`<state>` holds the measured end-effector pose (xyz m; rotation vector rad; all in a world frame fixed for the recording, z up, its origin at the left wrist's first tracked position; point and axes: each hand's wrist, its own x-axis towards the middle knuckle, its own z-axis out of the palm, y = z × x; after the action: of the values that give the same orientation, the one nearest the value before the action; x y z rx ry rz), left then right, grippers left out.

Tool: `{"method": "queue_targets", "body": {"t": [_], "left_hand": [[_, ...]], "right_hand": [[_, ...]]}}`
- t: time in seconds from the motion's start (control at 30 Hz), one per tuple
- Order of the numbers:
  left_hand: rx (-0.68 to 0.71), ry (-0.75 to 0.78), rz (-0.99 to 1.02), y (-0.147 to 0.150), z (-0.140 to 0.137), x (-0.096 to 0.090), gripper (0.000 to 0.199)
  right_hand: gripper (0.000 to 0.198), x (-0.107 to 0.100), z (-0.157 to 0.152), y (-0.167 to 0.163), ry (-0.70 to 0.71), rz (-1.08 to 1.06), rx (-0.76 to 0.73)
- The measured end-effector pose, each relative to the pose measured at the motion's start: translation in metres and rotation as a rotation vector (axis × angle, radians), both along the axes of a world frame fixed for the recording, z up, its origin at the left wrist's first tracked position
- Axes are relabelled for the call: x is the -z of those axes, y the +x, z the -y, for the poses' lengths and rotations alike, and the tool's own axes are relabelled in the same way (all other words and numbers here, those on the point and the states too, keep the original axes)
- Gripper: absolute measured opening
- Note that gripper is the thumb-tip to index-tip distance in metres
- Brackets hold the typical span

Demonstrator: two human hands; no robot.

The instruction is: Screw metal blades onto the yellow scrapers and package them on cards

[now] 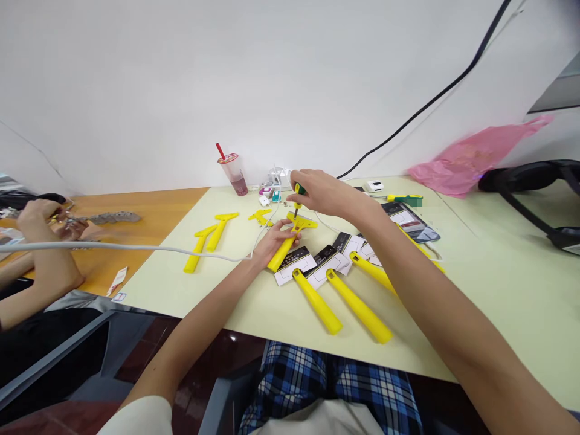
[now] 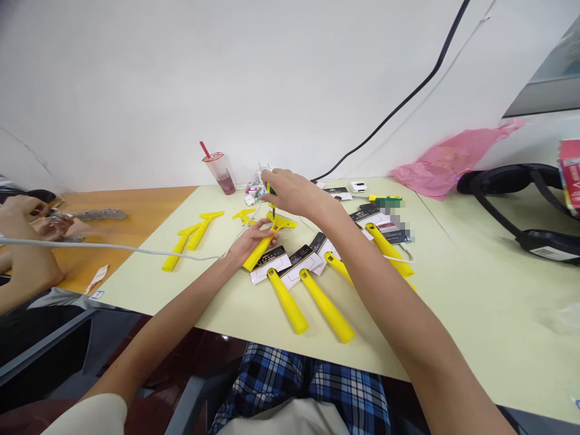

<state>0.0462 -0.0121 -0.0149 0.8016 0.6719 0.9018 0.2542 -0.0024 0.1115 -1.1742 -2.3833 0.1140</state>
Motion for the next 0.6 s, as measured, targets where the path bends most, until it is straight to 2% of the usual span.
{"method": "queue_targets", "body": {"t": [0.1,0.27,0.43,0.53,0.6], "left_hand": [[-0.006,-0.007,-0.006,0.0001,-0.0001,0.0004,0.054],[-0.011,0.001,-0.017,-0.0002,-0.0008,0.0021,0.056],[0.007,0.013,-0.016,-0.0015,-0.0007,0.0021,0.057],[0.012,0.013,-0.01,-0.0017,-0.001,0.0026,0.058],[0.002,0.008,-0.011,-0.0016,-0.0014,0.0032,0.058]], "right_hand": [[0.015,0.0014,0.0016,0.001,-0.002,-0.002,0.019],[0.028,0.0003,0.0023,0.002,-0.057,-0.03,-0.068],[0.013,-0.003,0.0034,-0.0019,0.014,-0.052,-0.119],[0.005,-0.004,0.0042,-0.0032,0.017,-0.022,-0.078],[0.007,-0.0024,0.0029,-0.002,0.012,-0.009,-0.046]]}}
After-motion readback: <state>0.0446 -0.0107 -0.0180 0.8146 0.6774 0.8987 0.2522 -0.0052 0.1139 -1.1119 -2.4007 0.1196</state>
